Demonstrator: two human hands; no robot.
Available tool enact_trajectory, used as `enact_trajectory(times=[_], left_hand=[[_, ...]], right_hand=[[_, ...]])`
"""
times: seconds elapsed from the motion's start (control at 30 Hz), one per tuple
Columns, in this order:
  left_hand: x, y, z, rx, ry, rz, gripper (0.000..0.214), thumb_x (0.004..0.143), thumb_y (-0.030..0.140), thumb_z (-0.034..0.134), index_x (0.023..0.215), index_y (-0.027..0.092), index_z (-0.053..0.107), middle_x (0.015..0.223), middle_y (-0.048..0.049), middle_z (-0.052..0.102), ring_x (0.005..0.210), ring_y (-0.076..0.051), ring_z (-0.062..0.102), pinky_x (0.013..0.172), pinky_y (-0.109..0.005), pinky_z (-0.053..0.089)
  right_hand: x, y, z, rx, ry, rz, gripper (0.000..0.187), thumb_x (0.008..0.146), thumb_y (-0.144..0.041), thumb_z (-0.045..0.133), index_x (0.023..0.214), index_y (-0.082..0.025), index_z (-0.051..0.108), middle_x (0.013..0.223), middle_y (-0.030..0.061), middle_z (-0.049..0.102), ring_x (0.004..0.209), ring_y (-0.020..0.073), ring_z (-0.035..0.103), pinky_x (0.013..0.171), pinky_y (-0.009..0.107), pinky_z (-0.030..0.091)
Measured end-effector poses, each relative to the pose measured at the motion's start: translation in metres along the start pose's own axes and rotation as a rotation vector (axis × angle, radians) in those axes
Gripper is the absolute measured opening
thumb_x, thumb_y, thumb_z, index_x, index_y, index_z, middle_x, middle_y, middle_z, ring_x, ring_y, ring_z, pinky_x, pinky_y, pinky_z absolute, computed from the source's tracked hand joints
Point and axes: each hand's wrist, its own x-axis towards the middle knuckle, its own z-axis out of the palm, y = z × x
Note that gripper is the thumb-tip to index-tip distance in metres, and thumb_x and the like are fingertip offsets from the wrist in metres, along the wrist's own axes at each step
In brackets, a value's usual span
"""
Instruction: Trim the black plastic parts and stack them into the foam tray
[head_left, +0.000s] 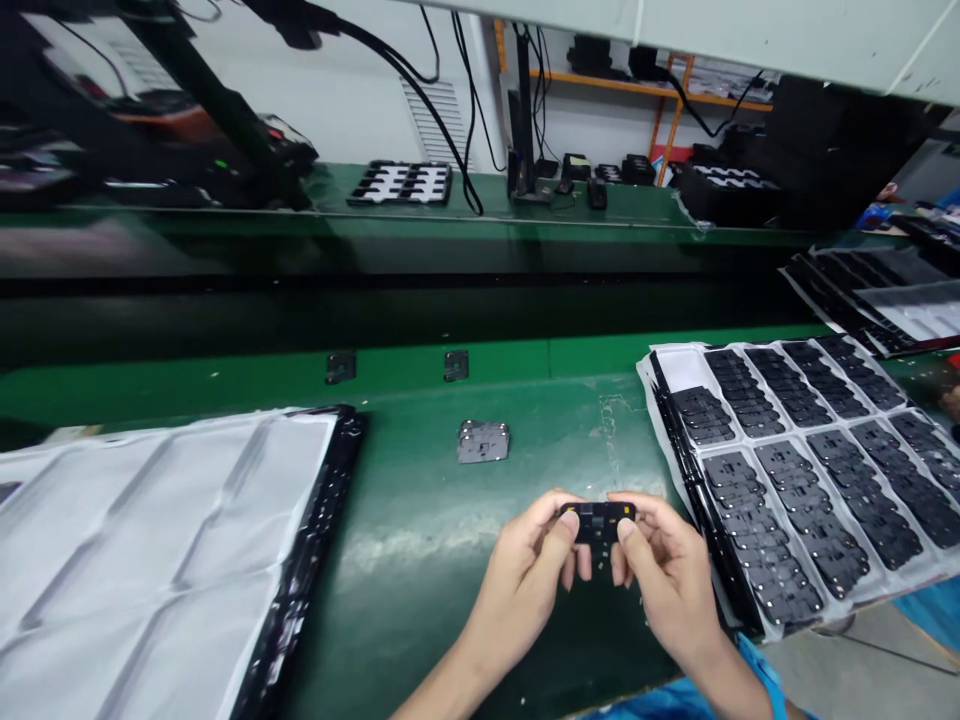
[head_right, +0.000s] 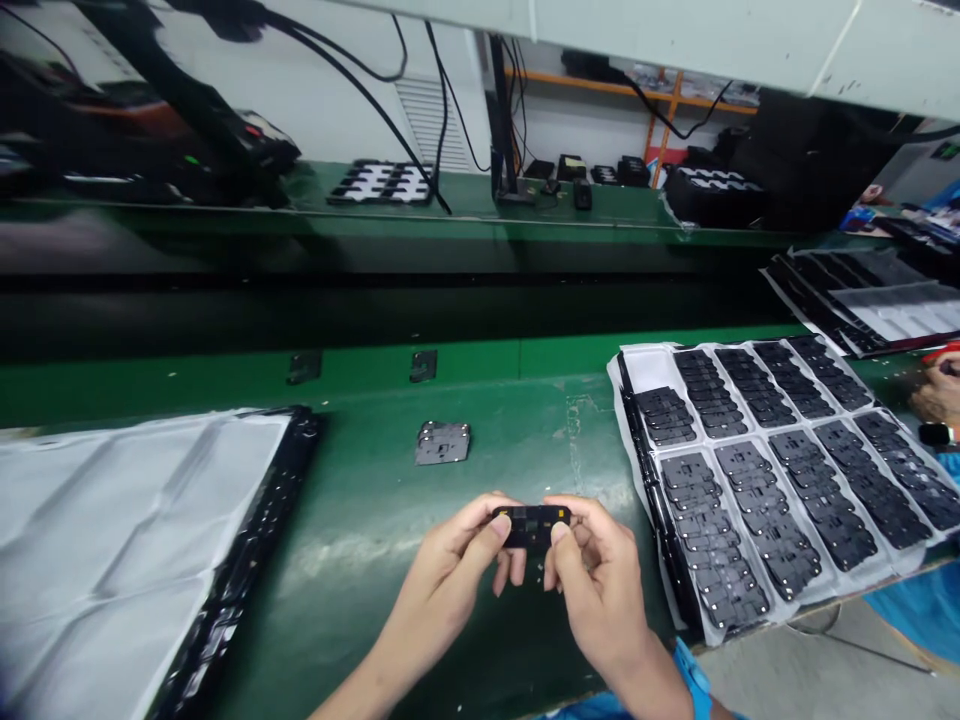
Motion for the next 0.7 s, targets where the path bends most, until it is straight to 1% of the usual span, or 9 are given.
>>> enact_trajectory(times=[0.13, 0.23, 0.33, 0.5, 0.6, 0.7], left_hand=[[-0.001, -0.0007, -0.0006, -0.007, -0.005, 0.023, 0.042, 0.105, 0.055, 0.048, 0.09, 0.018, 0.064, 0.064, 0.0006, 0.062, 0.057, -0.016, 0.056, 0.056, -0.027, 0.046], [-0.0022, -0.0019, -0.0015, -0.012, -0.013, 0.032, 0.041, 0.105, 0.055, 0.047, 0.092, 0.018, 0.063, 0.064, 0.0008, 0.062, 0.057, -0.015, 0.056, 0.057, -0.027, 0.046], [-0.0032, -0.0034, -0.0016, -0.003, -0.003, 0.026, 0.039, 0.104, 0.054, 0.05, 0.095, 0.018, 0.064, 0.063, 0.0018, 0.061, 0.055, -0.015, 0.055, 0.056, -0.026, 0.045], [-0.0025, -0.004, 0.001, 0.005, 0.04, 0.006, 0.043, 0.103, 0.056, 0.049, 0.092, 0.018, 0.064, 0.059, 0.0025, 0.058, 0.052, -0.014, 0.053, 0.053, -0.025, 0.043], [-0.0021, -0.0036, 0.0018, 0.002, 0.059, -0.022, 0.044, 0.102, 0.058, 0.049, 0.089, 0.018, 0.063, 0.054, 0.0035, 0.057, 0.048, -0.013, 0.05, 0.05, -0.024, 0.041], [-0.002, -0.0049, 0.0015, -0.033, 0.066, -0.059, 0.044, 0.102, 0.057, 0.051, 0.091, 0.017, 0.063, 0.051, 0.0042, 0.056, 0.043, -0.011, 0.048, 0.047, -0.022, 0.039]], right_hand=[[0.0005, 0.0008, 0.0017, 0.001, 0.01, 0.013, 0.035, 0.105, -0.045, 0.059, 0.12, -0.016, 0.071, 0.063, -0.0014, 0.063, 0.053, 0.0137, 0.061, 0.051, 0.022, 0.049], [0.0007, 0.0008, 0.0027, -0.002, 0.016, 0.026, 0.038, 0.104, -0.048, 0.059, 0.121, -0.015, 0.071, 0.062, -0.0015, 0.063, 0.052, 0.0142, 0.061, 0.051, 0.023, 0.049], [0.0004, 0.0003, 0.0034, 0.004, 0.018, 0.031, 0.038, 0.104, -0.048, 0.059, 0.121, -0.015, 0.071, 0.061, -0.0017, 0.062, 0.052, 0.0137, 0.061, 0.051, 0.022, 0.048], [-0.0008, -0.0015, 0.0034, -0.013, -0.004, 0.005, 0.033, 0.105, -0.044, 0.058, 0.115, -0.015, 0.072, 0.061, -0.0012, 0.062, 0.052, 0.0134, 0.061, 0.05, 0.021, 0.048], [-0.0013, -0.0033, 0.0029, -0.038, -0.022, -0.03, 0.03, 0.107, -0.041, 0.056, 0.113, -0.016, 0.073, 0.064, -0.0005, 0.062, 0.052, 0.0129, 0.061, 0.05, 0.021, 0.049], [-0.0014, -0.0044, 0.0025, -0.072, -0.041, -0.072, 0.029, 0.108, -0.037, 0.053, 0.113, -0.017, 0.074, 0.074, 0.0024, 0.066, 0.053, 0.0124, 0.062, 0.051, 0.022, 0.05]])
